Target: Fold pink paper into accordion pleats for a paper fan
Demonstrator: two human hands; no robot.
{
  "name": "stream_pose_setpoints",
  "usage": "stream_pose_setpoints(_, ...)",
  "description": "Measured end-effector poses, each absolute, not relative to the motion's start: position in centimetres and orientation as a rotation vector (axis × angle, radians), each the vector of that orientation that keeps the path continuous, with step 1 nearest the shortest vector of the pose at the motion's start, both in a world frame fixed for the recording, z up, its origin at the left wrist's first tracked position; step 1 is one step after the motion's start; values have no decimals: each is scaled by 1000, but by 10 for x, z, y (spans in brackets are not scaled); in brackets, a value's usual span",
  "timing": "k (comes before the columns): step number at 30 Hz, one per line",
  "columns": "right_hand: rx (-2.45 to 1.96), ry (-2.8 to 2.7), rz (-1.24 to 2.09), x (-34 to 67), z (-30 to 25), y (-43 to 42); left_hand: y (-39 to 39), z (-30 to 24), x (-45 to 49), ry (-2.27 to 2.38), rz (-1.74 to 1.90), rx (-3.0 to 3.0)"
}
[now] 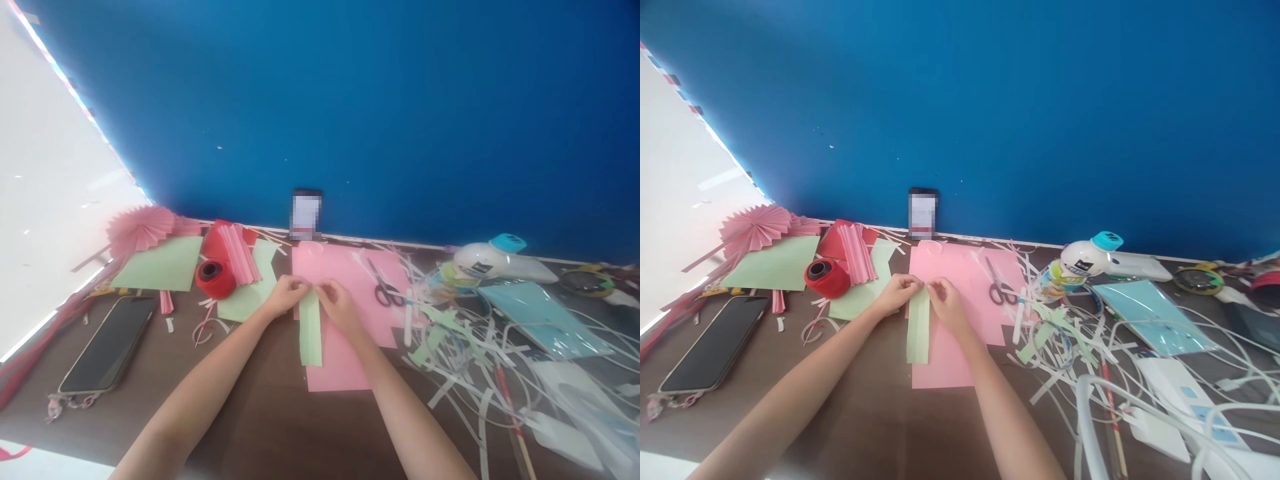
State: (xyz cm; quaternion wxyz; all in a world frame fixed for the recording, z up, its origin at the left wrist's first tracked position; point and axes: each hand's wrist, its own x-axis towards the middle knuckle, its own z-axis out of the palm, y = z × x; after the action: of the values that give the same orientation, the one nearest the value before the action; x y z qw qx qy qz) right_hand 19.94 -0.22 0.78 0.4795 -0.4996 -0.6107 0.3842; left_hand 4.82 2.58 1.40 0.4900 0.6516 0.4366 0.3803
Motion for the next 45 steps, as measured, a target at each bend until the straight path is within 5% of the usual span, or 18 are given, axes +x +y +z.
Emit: stream_pose_setpoints(45, -1210, -1371, 1086, 200, 20, -2, 26, 11, 48, 964, 960, 1469)
